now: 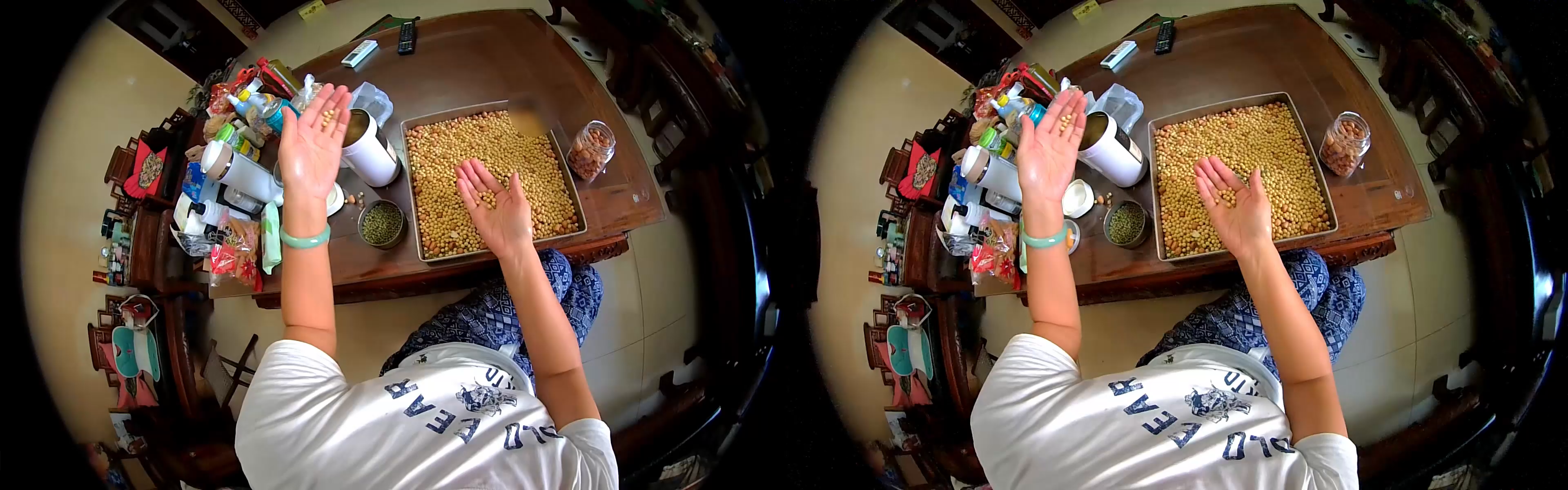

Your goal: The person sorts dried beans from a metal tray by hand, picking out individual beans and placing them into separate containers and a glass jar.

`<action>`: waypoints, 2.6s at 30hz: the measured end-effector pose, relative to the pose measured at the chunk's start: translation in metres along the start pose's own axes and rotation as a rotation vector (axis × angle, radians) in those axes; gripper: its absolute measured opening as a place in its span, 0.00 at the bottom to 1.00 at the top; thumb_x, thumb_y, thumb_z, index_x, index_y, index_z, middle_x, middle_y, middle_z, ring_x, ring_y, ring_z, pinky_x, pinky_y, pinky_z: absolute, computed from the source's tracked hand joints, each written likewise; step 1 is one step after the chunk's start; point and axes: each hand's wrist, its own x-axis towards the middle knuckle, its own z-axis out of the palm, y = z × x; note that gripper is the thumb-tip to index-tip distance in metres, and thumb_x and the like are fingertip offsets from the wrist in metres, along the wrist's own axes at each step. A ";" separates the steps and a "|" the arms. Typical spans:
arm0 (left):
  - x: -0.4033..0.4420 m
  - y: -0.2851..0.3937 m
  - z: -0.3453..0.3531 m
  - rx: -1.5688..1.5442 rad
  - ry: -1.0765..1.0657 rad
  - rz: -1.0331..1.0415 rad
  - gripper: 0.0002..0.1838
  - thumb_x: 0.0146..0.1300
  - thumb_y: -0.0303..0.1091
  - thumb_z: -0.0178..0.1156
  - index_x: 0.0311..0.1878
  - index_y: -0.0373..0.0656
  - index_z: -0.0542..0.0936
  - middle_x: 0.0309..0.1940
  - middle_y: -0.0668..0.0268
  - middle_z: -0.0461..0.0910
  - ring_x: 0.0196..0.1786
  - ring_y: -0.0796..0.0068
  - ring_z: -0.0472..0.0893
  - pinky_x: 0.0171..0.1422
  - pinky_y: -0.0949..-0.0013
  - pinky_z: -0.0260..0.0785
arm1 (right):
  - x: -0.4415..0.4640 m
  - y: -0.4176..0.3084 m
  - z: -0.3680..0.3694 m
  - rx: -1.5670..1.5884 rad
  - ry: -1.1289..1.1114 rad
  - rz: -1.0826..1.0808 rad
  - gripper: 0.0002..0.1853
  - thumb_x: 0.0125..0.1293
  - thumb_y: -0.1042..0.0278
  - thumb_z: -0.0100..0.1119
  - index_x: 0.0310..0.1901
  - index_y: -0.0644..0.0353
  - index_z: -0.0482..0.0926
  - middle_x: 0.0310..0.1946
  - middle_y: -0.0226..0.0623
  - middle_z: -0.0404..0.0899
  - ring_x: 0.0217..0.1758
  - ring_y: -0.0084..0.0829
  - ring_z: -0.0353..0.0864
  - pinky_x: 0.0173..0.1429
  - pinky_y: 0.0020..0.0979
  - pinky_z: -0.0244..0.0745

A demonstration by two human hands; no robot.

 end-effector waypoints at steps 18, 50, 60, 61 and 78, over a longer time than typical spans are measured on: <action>-0.060 -0.079 0.046 1.122 -0.442 0.236 0.08 0.58 0.22 0.67 0.42 0.36 0.84 0.37 0.64 0.82 0.37 0.77 0.82 0.41 0.75 0.74 | 0.000 -0.001 -0.001 -0.085 -0.032 -0.017 0.40 0.78 0.41 0.22 0.67 0.78 0.59 0.67 0.59 0.62 0.73 0.46 0.61 0.78 0.40 0.59; -0.057 -0.148 0.045 1.349 -0.595 0.295 0.04 0.57 0.26 0.62 0.37 0.40 0.79 0.37 0.58 0.79 0.39 0.54 0.80 0.44 0.58 0.74 | 0.003 0.001 -0.009 -0.142 -0.069 0.021 0.41 0.77 0.37 0.20 0.64 0.75 0.62 0.65 0.56 0.66 0.70 0.44 0.66 0.76 0.45 0.59; -0.048 -0.143 0.036 0.846 -0.390 -0.111 0.06 0.64 0.22 0.60 0.42 0.32 0.83 0.31 0.65 0.83 0.28 0.81 0.78 0.36 0.76 0.73 | 0.005 0.000 -0.018 -0.106 -0.011 0.026 0.40 0.77 0.38 0.22 0.66 0.72 0.63 0.40 0.36 0.69 0.45 0.29 0.69 0.60 0.32 0.69; -0.048 -0.138 0.038 0.755 -0.364 -0.163 0.06 0.66 0.22 0.60 0.42 0.31 0.83 0.32 0.65 0.82 0.29 0.82 0.77 0.37 0.77 0.72 | 0.009 -0.002 -0.029 -0.054 -0.136 0.047 0.40 0.78 0.38 0.22 0.67 0.73 0.62 0.44 0.40 0.70 0.49 0.31 0.71 0.63 0.33 0.69; -0.012 -0.013 -0.005 0.787 -0.037 0.209 0.07 0.63 0.23 0.64 0.44 0.33 0.85 0.34 0.67 0.83 0.34 0.82 0.79 0.39 0.79 0.70 | 0.003 0.001 -0.009 -0.039 -0.112 0.022 0.40 0.78 0.40 0.24 0.69 0.78 0.56 0.71 0.58 0.57 0.76 0.47 0.56 0.80 0.42 0.55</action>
